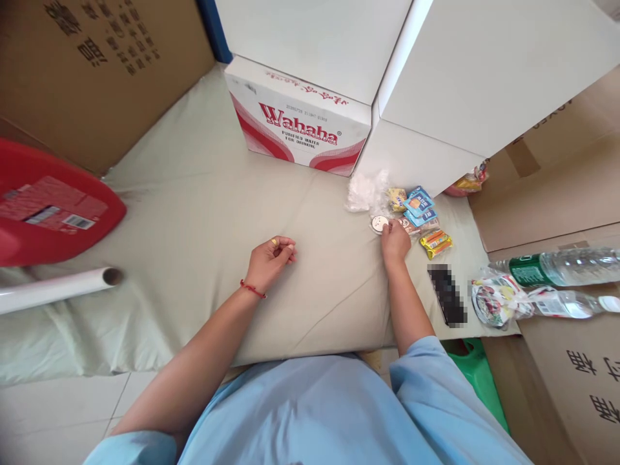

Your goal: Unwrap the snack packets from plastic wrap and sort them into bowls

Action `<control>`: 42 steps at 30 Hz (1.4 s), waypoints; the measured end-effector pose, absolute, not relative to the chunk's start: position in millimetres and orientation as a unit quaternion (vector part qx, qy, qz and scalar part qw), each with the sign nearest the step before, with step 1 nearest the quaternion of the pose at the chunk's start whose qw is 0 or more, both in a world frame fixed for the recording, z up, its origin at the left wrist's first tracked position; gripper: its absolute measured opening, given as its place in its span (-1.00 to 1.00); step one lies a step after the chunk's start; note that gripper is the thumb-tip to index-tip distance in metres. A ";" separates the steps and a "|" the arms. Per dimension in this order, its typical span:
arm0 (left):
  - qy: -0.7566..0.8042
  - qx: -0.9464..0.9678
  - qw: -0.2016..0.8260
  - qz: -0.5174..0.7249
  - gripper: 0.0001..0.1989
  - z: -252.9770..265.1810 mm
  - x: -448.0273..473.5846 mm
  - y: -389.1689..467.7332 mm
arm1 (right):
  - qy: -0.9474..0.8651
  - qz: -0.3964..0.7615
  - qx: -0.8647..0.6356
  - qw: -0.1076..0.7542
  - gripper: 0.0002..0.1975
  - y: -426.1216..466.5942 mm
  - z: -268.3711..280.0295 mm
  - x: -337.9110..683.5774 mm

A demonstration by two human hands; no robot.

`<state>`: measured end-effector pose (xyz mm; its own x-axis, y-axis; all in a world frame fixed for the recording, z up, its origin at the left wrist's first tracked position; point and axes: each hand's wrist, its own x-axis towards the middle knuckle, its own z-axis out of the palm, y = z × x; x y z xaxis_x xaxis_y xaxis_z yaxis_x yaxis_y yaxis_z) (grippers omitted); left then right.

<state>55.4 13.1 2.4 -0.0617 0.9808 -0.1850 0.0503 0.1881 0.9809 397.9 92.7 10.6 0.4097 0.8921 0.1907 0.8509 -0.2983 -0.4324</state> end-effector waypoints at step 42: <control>0.538 0.525 0.488 0.442 -0.50 -7.3 53.0 9.7 | -0.391 0.577 -0.490 0.524 -0.72 -9.5 26.3 279.8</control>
